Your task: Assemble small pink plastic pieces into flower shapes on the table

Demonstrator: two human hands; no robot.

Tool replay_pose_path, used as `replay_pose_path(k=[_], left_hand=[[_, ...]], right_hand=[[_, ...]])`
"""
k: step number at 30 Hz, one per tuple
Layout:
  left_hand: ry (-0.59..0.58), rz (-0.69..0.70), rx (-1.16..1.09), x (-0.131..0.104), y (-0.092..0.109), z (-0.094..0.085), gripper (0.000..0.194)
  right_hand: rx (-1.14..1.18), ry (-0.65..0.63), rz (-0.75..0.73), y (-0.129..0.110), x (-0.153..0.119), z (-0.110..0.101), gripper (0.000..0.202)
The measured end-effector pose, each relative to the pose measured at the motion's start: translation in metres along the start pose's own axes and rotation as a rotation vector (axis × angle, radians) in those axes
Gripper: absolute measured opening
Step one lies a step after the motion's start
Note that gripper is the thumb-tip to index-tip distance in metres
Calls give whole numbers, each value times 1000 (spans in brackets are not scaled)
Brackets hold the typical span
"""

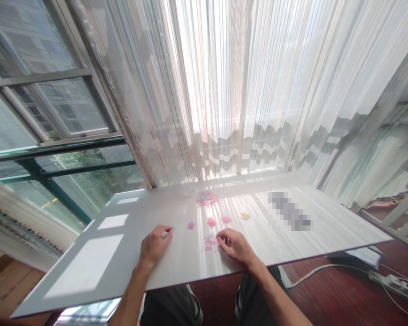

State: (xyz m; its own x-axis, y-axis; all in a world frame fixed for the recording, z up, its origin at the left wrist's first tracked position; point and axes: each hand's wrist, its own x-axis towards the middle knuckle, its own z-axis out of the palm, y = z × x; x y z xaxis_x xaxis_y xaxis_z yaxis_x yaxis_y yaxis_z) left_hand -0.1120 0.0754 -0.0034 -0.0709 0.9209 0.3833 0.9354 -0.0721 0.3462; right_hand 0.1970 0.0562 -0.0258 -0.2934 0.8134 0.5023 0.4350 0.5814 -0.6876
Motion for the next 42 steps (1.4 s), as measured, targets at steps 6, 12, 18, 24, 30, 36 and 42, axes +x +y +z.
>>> replay_pose_path(k=[6, 12, 18, 24, 30, 36, 42], left_hand=[[-67, 3, 6, -3, -2, -2, 20], [-100, -1, -64, 2, -2, 0, 29], [-46, 27, -176, 6, -3, 8, 29], [30, 63, -226, -8, 28, 8, 27], [-270, 240, -248, -30, 82, 12, 18], [-266, 219, -161, -32, 101, 19, 14], [-254, 220, -127, -33, 103, 20, 16]], right_hand=[[-10, -9, 16, -2, 0, -1, 15], [-10, -6, 16, -2, 0, -1, 14], [-15, -5, 13, -1, 0, 0, 13], [-24, 5, 8, -1, 1, 0, 14], [-28, 11, 0, -1, 1, 0, 14], [-31, 6, 3, -1, 1, 0, 14], [-24, 7, 6, -2, 1, 0, 12]])
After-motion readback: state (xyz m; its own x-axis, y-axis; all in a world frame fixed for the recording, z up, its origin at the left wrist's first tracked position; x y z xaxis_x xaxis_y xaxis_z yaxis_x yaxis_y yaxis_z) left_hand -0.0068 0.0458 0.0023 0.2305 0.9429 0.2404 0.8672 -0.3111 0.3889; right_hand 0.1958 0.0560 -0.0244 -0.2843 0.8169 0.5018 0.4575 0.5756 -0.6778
